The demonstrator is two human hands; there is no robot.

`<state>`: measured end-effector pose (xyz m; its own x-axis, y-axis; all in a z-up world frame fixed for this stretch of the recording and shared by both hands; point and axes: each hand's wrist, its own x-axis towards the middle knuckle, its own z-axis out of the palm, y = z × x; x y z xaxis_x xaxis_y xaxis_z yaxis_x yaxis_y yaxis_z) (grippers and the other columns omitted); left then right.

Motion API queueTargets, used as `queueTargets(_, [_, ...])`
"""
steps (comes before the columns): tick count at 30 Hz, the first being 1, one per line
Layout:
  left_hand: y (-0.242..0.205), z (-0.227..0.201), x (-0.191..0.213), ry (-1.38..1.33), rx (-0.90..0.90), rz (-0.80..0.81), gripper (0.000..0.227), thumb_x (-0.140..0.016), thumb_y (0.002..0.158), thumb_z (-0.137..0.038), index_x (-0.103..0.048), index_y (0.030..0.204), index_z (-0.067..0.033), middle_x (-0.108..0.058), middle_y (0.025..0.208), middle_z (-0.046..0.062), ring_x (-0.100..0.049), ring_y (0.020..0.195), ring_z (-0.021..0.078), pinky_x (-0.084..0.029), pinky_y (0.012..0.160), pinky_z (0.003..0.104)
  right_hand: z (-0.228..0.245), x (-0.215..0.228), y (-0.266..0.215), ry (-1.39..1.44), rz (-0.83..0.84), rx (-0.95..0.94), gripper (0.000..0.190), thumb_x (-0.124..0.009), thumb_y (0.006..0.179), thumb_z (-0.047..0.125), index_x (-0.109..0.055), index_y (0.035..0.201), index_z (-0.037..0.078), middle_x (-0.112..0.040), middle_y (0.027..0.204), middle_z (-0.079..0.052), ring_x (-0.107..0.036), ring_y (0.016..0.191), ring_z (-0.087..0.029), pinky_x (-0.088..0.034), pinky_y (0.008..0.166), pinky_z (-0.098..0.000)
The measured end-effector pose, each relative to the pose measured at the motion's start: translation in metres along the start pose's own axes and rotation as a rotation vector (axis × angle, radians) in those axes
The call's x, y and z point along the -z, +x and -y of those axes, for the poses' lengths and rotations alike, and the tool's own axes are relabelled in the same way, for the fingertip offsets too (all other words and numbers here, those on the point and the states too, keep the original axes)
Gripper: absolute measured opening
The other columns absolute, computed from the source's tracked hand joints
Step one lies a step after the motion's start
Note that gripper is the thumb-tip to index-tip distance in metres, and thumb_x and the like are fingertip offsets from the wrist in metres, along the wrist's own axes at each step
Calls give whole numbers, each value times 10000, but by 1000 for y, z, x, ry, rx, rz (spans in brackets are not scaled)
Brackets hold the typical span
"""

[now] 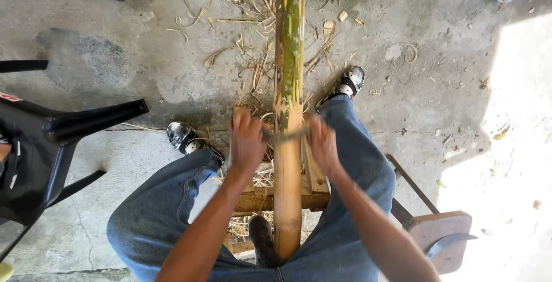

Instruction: Shave and peel the outer layer of a bamboo pole using a drawknife.

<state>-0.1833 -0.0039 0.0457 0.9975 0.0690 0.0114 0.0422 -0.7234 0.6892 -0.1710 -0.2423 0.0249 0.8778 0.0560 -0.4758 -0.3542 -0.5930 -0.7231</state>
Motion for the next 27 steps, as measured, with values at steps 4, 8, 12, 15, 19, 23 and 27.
queueTargets(4, [-40, 3, -8, -63, 39, 30, 374, -903, 745, -283, -628, 860, -56, -612, 1079, 174, -499, 1192, 361, -371, 995, 539, -26, -6, -44, 43, 39, 15, 432, -377, 1154, 313, -549, 882, 25, -511, 593, -59, -464, 469, -166, -391, 417, -344])
queueTargets(8, [26, 23, -27, 9, 61, -49, 252, -853, 762, -124, -635, 884, -94, -631, 1151, 140, -519, 1240, 328, -390, 1002, 494, 2, -8, 48, -536, -264, 689, 341, -366, 1215, 247, -533, 1167, -46, -561, 788, -98, -526, 632, -236, -393, 546, -432])
queueTargets(12, [22, 13, -15, 10, 22, -35, 300, -842, 670, -46, -623, 873, -73, -612, 1056, 141, -527, 1200, 347, -385, 991, 515, 6, 1, 43, -162, -158, 73, 540, -404, 1213, 337, -505, 887, -81, -449, 683, -142, -381, 592, -237, -345, 544, -449])
queueTargets(15, [-21, -9, 11, 6, 17, 34, 301, -836, 665, -21, -608, 856, -68, -609, 1028, 147, -526, 1193, 352, -381, 985, 529, 27, 9, -25, 44, -53, 31, 494, -369, 1136, 372, -549, 891, -18, -502, 674, -68, -436, 580, -159, -387, 502, -382])
queueTargets(19, [-45, -3, 8, 15, 60, 158, 260, -828, 599, -77, -638, 775, -99, -635, 954, 135, -541, 1175, 340, -382, 969, 542, -1, -2, -55, 152, -33, -72, 502, -408, 1083, 386, -572, 779, 22, -534, 574, -41, -484, 529, -115, -405, 464, -347])
queueTargets(23, [72, 44, -41, 56, -107, -62, 268, -851, 810, -183, -607, 819, -74, -629, 1048, 160, -517, 1191, 337, -388, 1004, 524, 23, 1, 80, 148, -115, -31, 562, -391, 1118, 401, -536, 737, 14, -471, 581, -53, -401, 515, -151, -351, 484, -373])
queueTargets(27, [175, 51, -54, 207, -66, -88, 268, -855, 653, -120, -641, 811, -84, -630, 1025, 149, -516, 1079, 306, -392, 932, 478, -7, -7, 228, -315, -170, 184, 382, -329, 1138, 288, -505, 897, 50, -501, 669, -81, -421, 524, -118, -330, 395, -306])
